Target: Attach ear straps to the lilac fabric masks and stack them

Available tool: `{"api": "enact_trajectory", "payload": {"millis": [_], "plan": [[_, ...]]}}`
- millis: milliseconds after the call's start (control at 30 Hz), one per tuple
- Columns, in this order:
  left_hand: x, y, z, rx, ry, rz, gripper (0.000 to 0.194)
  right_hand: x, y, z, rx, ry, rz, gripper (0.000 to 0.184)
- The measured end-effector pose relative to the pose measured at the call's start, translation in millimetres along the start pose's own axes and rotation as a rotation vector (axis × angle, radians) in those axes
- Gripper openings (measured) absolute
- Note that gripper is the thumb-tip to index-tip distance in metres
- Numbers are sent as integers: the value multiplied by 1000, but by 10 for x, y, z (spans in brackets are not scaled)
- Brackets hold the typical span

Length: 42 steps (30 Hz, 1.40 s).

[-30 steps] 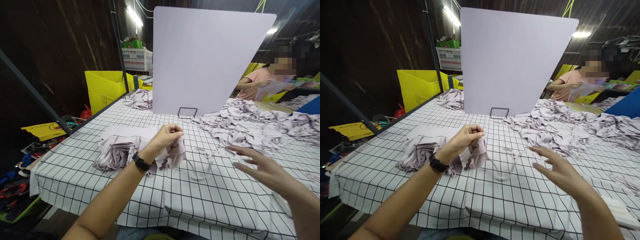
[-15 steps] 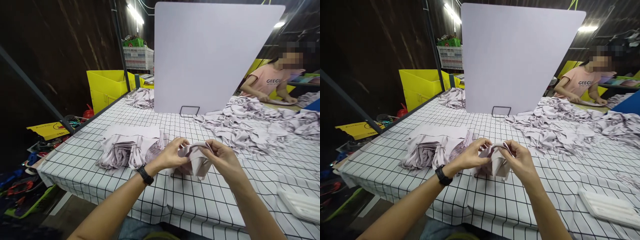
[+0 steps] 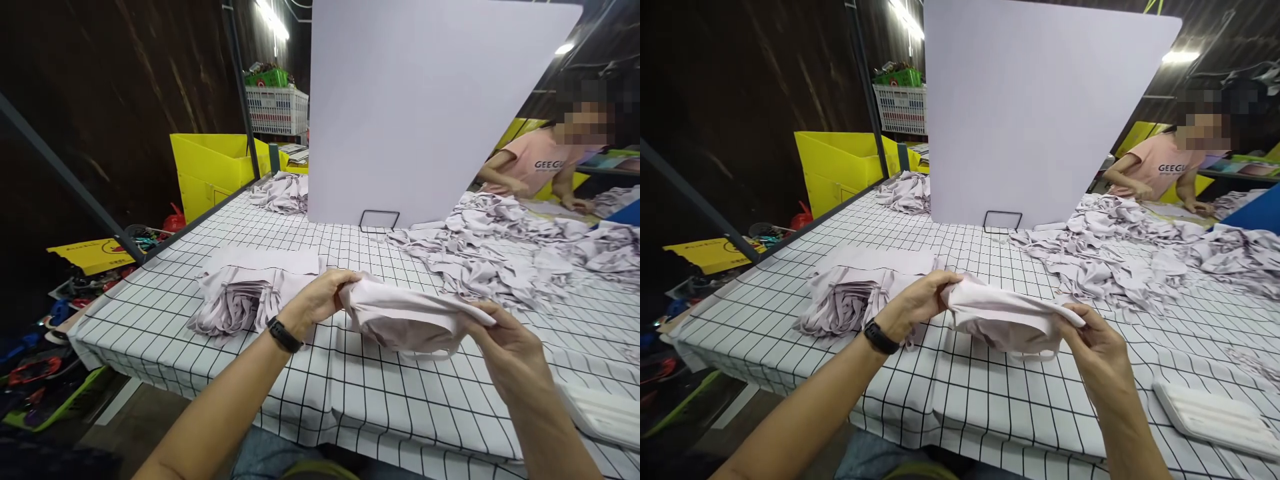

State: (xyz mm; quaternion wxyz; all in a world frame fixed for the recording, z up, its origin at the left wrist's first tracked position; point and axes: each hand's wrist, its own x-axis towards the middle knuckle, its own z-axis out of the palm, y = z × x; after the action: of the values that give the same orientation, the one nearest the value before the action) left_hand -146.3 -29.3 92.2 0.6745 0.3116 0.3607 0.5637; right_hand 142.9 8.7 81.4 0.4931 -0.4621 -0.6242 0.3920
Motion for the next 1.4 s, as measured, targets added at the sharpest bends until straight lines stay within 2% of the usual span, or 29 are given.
{"api": "enact_trajectory", "payload": {"millis": [167,233,333,467,533,600,733,833,933,967,1033,1100,1167,1233,1300,1400], "plan": [[-14,14,154,-81,-16,-21,26,-61,151,-168,8,-47,41,25],[-34,39,206,-28,-59,-7,29,-83,150,-216,1,-58,52,25],[-57,74,262,134,-143,-3,30,-114,106,-274,-42,6,48,26],[-41,87,349,173,-170,17,31,-153,-47,-249,-341,69,24,34],[-14,87,422,171,-196,8,32,-161,-189,-154,-458,13,-13,41],[15,98,512,220,-229,6,35,-150,-349,-18,-423,-47,-102,42],[36,189,658,316,-269,81,41,-87,-553,174,-361,-171,-278,31],[19,311,666,339,-218,175,38,-56,-537,100,-412,-356,-286,16],[-9,444,626,368,-172,232,42,-26,-480,-88,-494,-508,-293,21],[-20,487,619,372,-173,245,42,-5,-480,-141,-517,-512,-301,22],[-44,569,629,370,-217,260,38,61,-534,-196,-521,-438,-320,21],[-69,639,671,376,-302,245,34,154,-668,-164,-464,-303,-338,21],[-90,690,727,396,-384,225,31,263,-856,-53,-388,-245,-372,31],[-97,719,776,444,-452,230,27,377,-1040,96,-315,-320,-409,45],[-90,732,801,499,-508,258,24,482,-1172,234,-260,-497,-403,52],[-76,744,774,552,-495,246,30,589,-1254,329,-265,-702,-341,40]]}}
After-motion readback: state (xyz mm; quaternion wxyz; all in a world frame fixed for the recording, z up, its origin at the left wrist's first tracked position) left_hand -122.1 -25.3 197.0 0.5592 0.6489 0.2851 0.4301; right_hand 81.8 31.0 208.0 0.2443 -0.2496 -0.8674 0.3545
